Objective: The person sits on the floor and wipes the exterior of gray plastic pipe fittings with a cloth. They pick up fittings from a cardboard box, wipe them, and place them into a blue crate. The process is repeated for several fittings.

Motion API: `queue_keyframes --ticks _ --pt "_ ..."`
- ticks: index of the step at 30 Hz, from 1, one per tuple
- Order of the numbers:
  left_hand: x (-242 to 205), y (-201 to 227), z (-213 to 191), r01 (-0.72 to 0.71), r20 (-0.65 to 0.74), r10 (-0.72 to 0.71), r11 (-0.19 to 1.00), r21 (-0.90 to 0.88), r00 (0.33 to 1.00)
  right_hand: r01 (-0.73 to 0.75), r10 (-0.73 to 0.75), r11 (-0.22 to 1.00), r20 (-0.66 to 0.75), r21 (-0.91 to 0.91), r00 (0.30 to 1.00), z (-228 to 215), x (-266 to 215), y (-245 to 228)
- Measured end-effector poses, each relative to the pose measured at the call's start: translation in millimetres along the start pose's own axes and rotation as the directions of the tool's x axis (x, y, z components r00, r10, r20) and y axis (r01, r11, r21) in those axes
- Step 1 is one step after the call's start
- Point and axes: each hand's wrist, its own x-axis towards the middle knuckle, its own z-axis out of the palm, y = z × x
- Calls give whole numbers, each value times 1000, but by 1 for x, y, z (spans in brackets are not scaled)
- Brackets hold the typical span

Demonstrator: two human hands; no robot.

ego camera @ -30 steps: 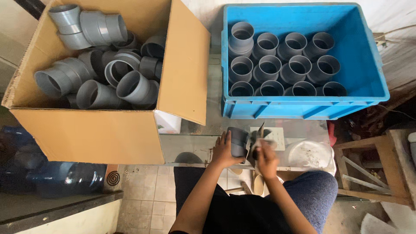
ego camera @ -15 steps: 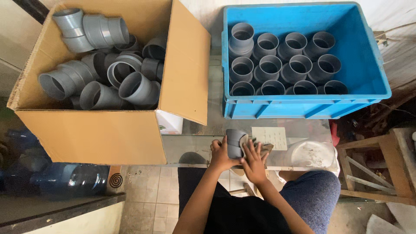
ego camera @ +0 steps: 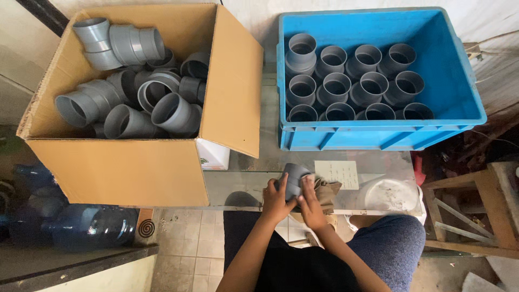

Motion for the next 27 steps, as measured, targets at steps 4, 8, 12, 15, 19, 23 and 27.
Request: queue_keyframes --ticks 4,8,12,15,19,23,27 --pt "-3 -8 15 37 52 -41 996 78 998 93 -80 989 109 -117 991 -6 10 -12" --pt "-6 -5 18 3 -27 -3 1000 0 1000 61 -52 987 62 -151 997 -3 22 6" --pt "-7 -7 16 43 -37 -48 992 -121 998 -82 91 993 -102 86 991 13 21 32" --pt "-7 -16 23 50 -21 -54 988 -148 998 -119 128 988 -86 103 988 17 7 31" --pt "-9 -15 25 109 2 -110 980 -165 994 15 -17 996 -17 -85 1000 1 11 -1" --pt "-9 -21 32 123 1 -127 953 -278 992 147 -142 981 52 -126 989 -1 23 15" --pt "-6 -7 8 128 -30 -149 925 -358 988 85 -82 995 -57 52 995 7 15 30"
